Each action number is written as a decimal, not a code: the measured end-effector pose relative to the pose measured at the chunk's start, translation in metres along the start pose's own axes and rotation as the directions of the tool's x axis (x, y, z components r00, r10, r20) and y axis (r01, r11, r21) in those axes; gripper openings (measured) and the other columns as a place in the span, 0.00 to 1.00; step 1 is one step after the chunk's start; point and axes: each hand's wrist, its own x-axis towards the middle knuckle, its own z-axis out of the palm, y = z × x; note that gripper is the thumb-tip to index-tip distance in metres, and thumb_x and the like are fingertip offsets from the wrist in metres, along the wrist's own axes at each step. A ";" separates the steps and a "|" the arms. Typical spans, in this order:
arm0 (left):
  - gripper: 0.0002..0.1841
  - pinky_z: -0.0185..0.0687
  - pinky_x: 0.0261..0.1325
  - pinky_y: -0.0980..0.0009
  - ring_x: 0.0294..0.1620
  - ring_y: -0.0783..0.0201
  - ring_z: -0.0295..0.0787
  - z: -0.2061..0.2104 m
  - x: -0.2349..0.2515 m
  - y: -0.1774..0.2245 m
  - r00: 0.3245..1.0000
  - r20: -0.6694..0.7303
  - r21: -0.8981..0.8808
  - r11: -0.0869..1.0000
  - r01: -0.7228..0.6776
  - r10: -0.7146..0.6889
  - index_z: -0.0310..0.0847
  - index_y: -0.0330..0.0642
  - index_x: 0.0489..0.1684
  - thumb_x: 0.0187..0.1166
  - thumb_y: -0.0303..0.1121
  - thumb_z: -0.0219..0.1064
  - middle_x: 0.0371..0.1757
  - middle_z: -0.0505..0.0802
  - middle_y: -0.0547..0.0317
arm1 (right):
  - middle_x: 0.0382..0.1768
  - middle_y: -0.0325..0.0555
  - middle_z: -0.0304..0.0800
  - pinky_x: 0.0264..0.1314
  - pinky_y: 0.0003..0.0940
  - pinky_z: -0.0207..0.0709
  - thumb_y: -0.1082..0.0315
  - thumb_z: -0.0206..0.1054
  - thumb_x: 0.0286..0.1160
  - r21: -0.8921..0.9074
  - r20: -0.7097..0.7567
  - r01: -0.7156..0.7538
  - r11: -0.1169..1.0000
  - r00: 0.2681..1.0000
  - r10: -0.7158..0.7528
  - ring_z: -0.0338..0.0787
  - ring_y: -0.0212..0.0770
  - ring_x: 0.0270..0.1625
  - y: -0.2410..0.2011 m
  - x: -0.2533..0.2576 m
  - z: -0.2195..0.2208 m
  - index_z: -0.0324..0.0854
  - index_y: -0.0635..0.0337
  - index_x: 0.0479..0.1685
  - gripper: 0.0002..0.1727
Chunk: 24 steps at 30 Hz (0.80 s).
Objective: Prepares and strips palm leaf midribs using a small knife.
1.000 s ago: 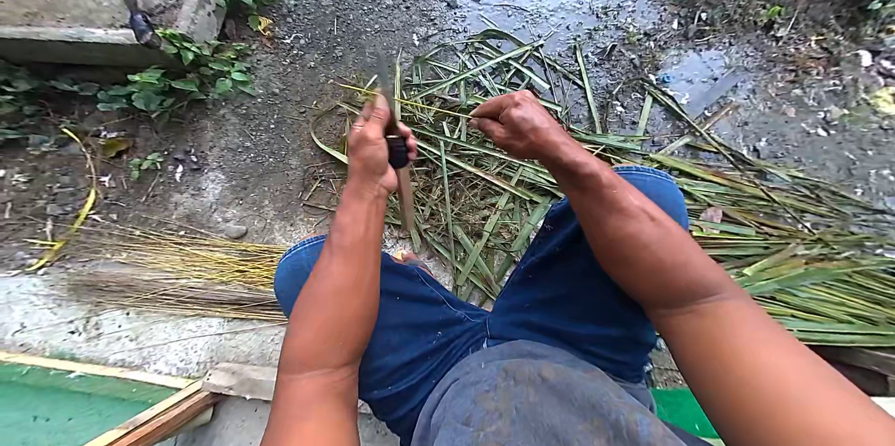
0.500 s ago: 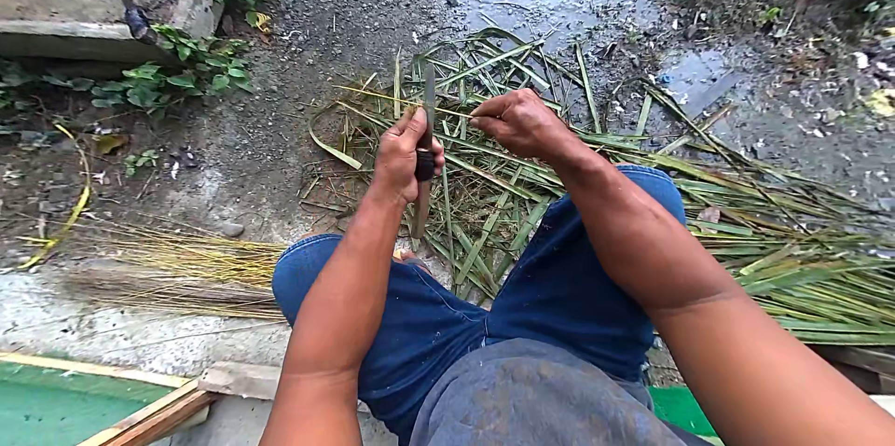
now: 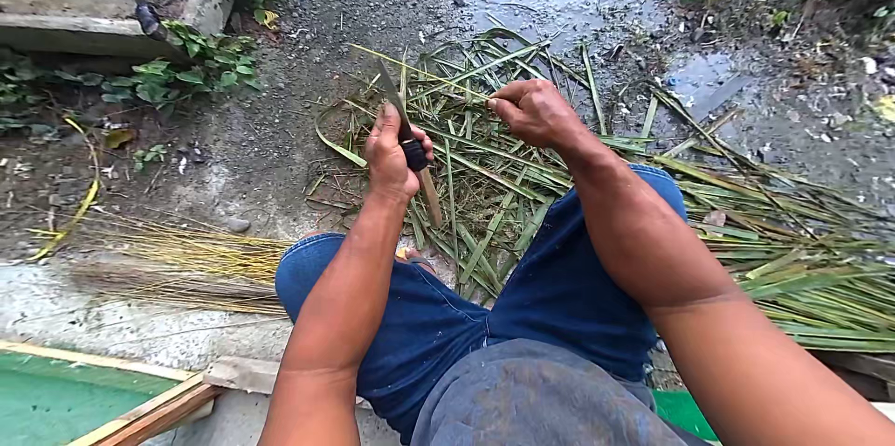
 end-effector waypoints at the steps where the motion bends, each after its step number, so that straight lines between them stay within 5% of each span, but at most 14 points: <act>1: 0.21 0.86 0.21 0.71 0.18 0.67 0.85 0.000 -0.003 -0.003 0.998 0.063 0.053 0.998 -0.030 0.027 0.70 0.48 0.77 0.97 0.45 0.42 0.20 0.84 0.63 | 0.47 0.50 0.95 0.62 0.51 0.78 0.62 0.56 0.88 -0.010 0.010 0.002 1.000 1.000 -0.002 0.92 0.46 0.54 -0.001 0.001 0.001 0.93 0.57 0.53 0.18; 5: 0.19 0.87 0.21 0.71 0.18 0.68 0.86 0.008 -0.014 -0.007 0.961 0.276 0.181 0.982 -0.044 -0.008 0.70 0.45 0.79 0.94 0.37 0.49 0.22 0.87 0.62 | 0.46 0.50 0.95 0.61 0.50 0.79 0.64 0.59 0.86 0.007 0.058 0.057 0.998 0.997 -0.057 0.92 0.45 0.52 -0.006 0.002 0.012 0.93 0.59 0.49 0.15; 8: 0.17 0.86 0.21 0.72 0.18 0.68 0.85 0.002 -0.006 0.001 0.972 0.221 0.166 0.985 0.046 -0.082 0.72 0.47 0.74 0.96 0.40 0.47 0.20 0.84 0.63 | 0.44 0.47 0.95 0.59 0.47 0.79 0.65 0.59 0.86 0.051 0.068 0.088 0.995 0.994 -0.091 0.91 0.41 0.48 -0.007 -0.001 0.012 0.93 0.58 0.49 0.15; 12: 0.15 0.84 0.18 0.71 0.16 0.67 0.84 -0.009 0.010 0.014 0.994 0.112 0.123 0.992 -0.002 -0.012 0.72 0.47 0.65 0.96 0.43 0.45 0.18 0.83 0.63 | 0.40 0.43 0.95 0.52 0.44 0.80 0.64 0.60 0.86 0.079 0.042 0.090 0.993 0.995 -0.094 0.90 0.36 0.42 -0.004 -0.003 0.006 0.93 0.56 0.46 0.14; 17: 0.17 0.87 0.20 0.72 0.17 0.68 0.85 0.005 -0.006 0.003 0.958 0.271 0.197 0.980 0.042 -0.096 0.74 0.45 0.74 0.95 0.38 0.50 0.21 0.86 0.63 | 0.38 0.41 0.93 0.49 0.41 0.79 0.63 0.59 0.87 0.130 0.103 0.096 0.987 0.989 -0.110 0.88 0.33 0.38 -0.010 -0.004 0.005 0.93 0.55 0.47 0.15; 21: 0.20 0.83 0.21 0.75 0.16 0.72 0.81 -0.022 0.022 0.028 0.987 0.158 0.046 0.999 -0.018 0.010 0.72 0.58 0.73 0.96 0.49 0.39 0.19 0.81 0.70 | 0.39 0.41 0.94 0.50 0.42 0.79 0.64 0.58 0.87 0.133 0.121 0.118 0.984 0.983 -0.135 0.88 0.33 0.40 -0.004 -0.006 -0.002 0.93 0.56 0.48 0.15; 24: 0.20 0.81 0.18 0.75 0.14 0.72 0.80 -0.018 0.014 0.030 0.986 0.169 0.055 0.998 -0.007 -0.002 0.72 0.58 0.73 0.96 0.48 0.39 0.17 0.81 0.70 | 0.42 0.42 0.95 0.55 0.43 0.80 0.64 0.60 0.86 0.124 0.110 0.120 0.985 0.985 -0.134 0.90 0.35 0.45 -0.003 -0.006 0.000 0.93 0.55 0.48 0.14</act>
